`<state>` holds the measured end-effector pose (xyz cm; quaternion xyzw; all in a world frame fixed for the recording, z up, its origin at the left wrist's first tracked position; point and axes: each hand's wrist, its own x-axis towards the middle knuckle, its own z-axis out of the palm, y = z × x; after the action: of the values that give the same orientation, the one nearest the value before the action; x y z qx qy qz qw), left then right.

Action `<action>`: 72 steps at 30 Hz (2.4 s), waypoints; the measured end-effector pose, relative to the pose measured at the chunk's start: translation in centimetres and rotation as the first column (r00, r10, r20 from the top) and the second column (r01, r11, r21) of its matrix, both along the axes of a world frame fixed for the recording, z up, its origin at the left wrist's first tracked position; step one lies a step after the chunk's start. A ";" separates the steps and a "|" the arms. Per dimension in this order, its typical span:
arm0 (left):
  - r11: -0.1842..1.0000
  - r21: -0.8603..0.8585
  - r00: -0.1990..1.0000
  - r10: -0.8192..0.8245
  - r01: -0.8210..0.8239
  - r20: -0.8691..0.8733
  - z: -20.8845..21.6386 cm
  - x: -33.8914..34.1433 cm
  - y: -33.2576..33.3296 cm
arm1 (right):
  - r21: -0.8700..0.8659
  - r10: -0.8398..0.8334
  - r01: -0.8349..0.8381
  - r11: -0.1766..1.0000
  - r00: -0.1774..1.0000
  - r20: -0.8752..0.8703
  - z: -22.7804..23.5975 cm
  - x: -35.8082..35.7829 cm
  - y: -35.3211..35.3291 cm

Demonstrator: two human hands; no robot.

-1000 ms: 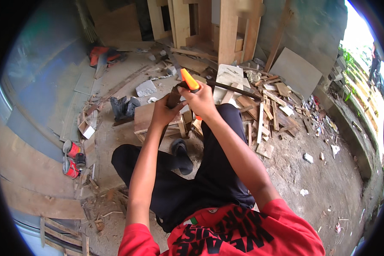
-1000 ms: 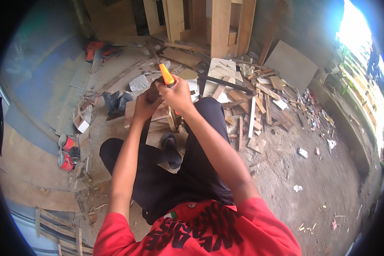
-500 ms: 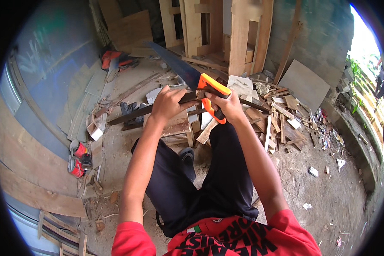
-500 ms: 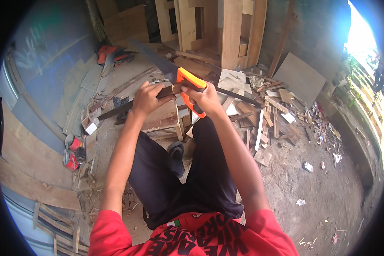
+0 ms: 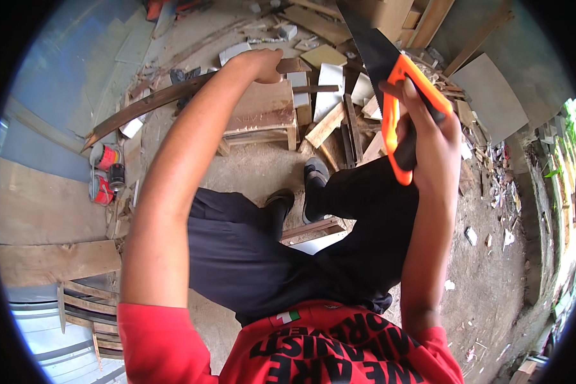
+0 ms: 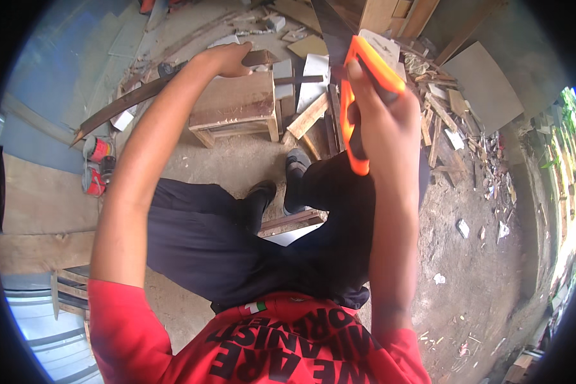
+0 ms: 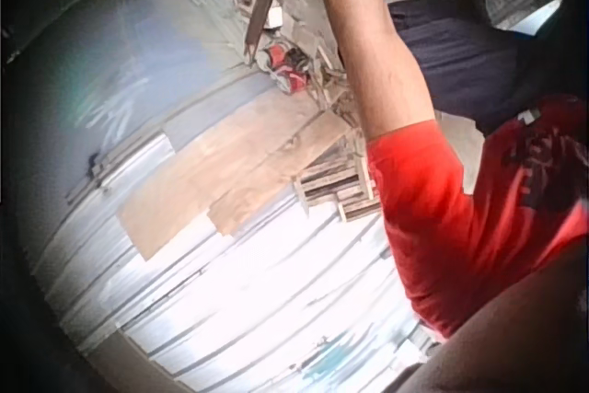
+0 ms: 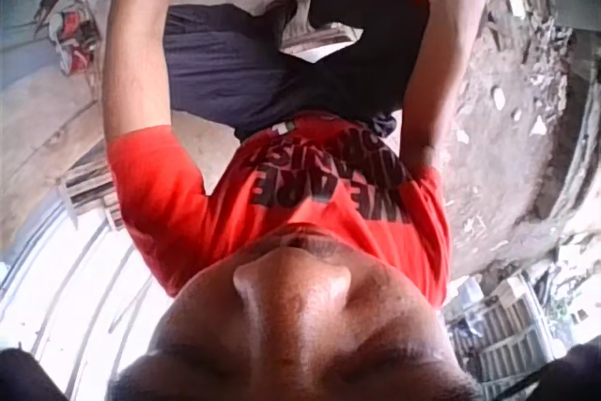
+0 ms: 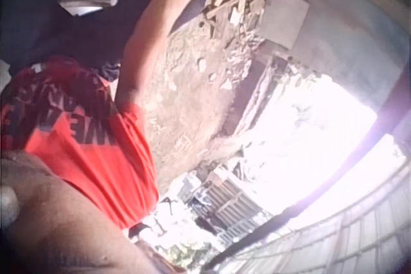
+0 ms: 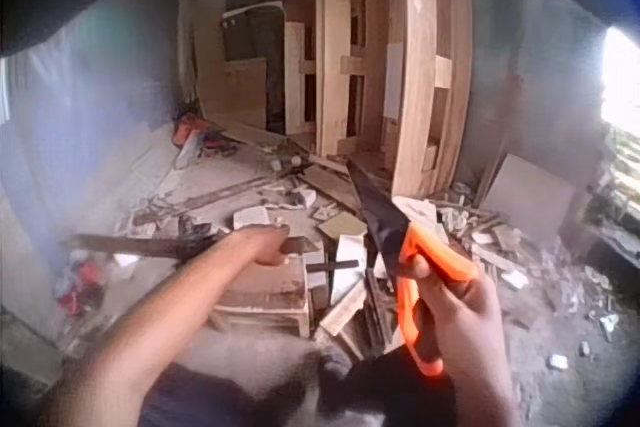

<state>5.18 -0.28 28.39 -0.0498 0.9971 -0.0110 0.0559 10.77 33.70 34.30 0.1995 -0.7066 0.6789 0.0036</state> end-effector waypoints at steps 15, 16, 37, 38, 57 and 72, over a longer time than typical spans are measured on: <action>0.930 0.357 0.987 -0.030 0.085 -0.157 -23.5 -6.4 -3.7 | 0.125 -0.111 0.080 0.989 0.959 0.259 -12.2 -2.4 -8.7; 0.943 0.322 0.982 -0.026 0.087 -0.188 -24.5 -6.3 -4.0 | 0.093 -0.109 0.086 0.992 0.954 0.279 -12.8 -2.8 -9.4; 0.839 0.531 0.970 0.211 -0.118 -0.119 -27.2 -6.9 -3.7 | 0.216 -0.082 0.008 0.976 0.938 0.336 -19.5 -3.4 -10.8; 0.848 0.488 0.944 0.304 -0.206 -0.130 -27.8 -7.6 -3.8 | 0.212 -0.077 0.002 0.977 0.935 0.347 -19.2 -3.3 -10.8; 0.893 0.449 0.756 0.284 0.015 -0.590 -28.3 -7.9 -1.3 | 0.402 -0.044 -0.128 0.907 0.918 0.393 -15.5 0.1 -9.6; 0.957 0.254 0.860 0.243 -0.137 -0.449 -29.5 -5.5 1.3 | 0.326 -0.050 -0.212 0.921 0.765 0.642 -16.2 -1.5 -8.6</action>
<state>-0.28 0.98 -1.12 -0.1432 0.9656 0.1142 -0.1848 9.28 25.11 18.13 -0.0155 -0.7733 0.5555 -0.3053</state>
